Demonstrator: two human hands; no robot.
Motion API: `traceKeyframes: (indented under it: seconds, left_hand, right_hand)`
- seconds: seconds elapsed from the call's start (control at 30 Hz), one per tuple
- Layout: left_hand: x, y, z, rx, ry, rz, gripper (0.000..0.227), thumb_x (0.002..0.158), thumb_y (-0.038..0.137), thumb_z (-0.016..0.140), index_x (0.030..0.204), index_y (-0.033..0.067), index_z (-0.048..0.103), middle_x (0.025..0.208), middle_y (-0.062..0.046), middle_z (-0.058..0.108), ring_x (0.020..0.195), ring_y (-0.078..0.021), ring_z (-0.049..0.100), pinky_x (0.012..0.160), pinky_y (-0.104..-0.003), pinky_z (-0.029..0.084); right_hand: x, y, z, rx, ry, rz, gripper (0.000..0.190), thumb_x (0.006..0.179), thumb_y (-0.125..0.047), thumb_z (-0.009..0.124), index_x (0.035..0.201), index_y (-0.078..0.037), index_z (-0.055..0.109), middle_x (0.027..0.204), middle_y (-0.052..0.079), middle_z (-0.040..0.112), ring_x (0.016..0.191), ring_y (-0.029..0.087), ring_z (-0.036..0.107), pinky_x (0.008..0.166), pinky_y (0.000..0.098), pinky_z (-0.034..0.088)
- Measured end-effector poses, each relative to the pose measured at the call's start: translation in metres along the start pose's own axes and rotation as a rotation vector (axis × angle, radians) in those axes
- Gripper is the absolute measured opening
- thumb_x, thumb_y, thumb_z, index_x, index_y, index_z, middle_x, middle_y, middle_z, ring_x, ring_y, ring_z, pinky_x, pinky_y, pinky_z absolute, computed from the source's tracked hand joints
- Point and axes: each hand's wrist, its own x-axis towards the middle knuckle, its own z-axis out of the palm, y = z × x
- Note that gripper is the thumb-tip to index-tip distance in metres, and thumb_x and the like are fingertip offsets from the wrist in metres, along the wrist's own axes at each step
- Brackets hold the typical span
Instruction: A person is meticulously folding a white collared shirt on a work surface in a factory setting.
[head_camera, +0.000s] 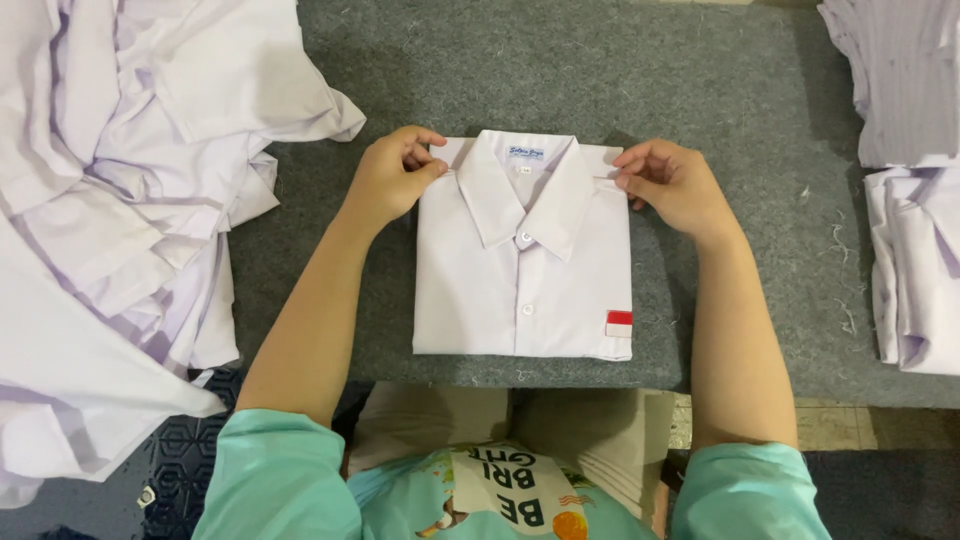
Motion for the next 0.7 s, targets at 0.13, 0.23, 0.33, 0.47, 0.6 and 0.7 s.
traceKeyframes:
  seconds: [0.13,0.23,0.33,0.47,0.6,0.7]
  left_hand:
    - [-0.002,0.005,-0.006,0.061,0.062,-0.022,0.033,0.083,0.019,0.083,0.112,0.0093,0.071,0.084,-0.008,0.069,0.077,-0.0176,0.067,0.070,-0.030,0.056]
    - [-0.009,0.020,-0.017,0.269,0.099,-0.185,0.039,0.098,0.042,0.070,0.092,0.0037,0.071,0.067,-0.008,0.070,0.057,-0.0158,0.070,0.051,-0.026,0.056]
    - [-0.031,0.072,-0.026,0.151,-0.117,-0.466,0.060,0.095,0.054,0.060,0.080,-0.0030,0.073,0.067,-0.019,0.073,0.058,-0.0236,0.075,0.055,-0.030,0.063]
    - [-0.041,0.091,-0.018,0.257,-0.327,-0.524,0.059,0.093,0.046,0.060,0.100,-0.0112,0.071,0.083,-0.029,0.073,0.069,-0.0306,0.076,0.062,-0.034,0.064]
    - [-0.043,0.070,-0.005,0.335,-0.297,-0.485,0.058,0.093,0.048,0.063,0.101,-0.0094,0.070,0.084,-0.024,0.073,0.068,-0.0275,0.076,0.059,-0.032,0.064]
    - [-0.043,0.010,0.010,0.314,-0.211,-0.415,0.058,0.099,0.053,0.059,0.083,-0.0028,0.067,0.072,-0.017,0.069,0.064,-0.0226,0.073,0.055,-0.030,0.061]
  right_hand:
    - [-0.001,-0.005,-0.003,-0.063,0.023,0.031,0.020,0.091,0.002,0.075,0.110,0.003,0.069,0.090,0.016,0.070,0.076,0.020,0.064,0.060,0.0311,0.057]
    - [-0.004,-0.007,-0.008,-0.129,0.070,0.103,0.014,0.098,-0.009,0.072,0.103,0.003,0.069,0.081,0.018,0.069,0.066,0.020,0.065,0.050,0.0285,0.052]
    - [-0.013,-0.026,-0.009,-0.259,0.025,0.228,0.029,0.104,-0.024,0.067,0.091,0.001,0.071,0.066,0.016,0.067,0.047,0.018,0.059,0.039,0.0314,0.041]
    - [-0.028,-0.080,0.005,-0.314,-0.169,0.453,0.038,0.094,-0.028,0.069,0.090,0.009,0.072,0.069,0.024,0.071,0.049,0.024,0.063,0.041,0.0305,0.042]
    - [-0.038,-0.069,0.015,-0.324,-0.161,0.492,0.043,0.091,-0.028,0.071,0.095,0.014,0.070,0.074,0.027,0.073,0.059,0.028,0.072,0.044,0.0317,0.052]
    - [-0.047,-0.042,0.019,-0.312,-0.006,0.457,0.045,0.093,-0.033,0.073,0.101,0.011,0.071,0.080,0.027,0.073,0.063,0.030,0.073,0.045,0.0337,0.057]
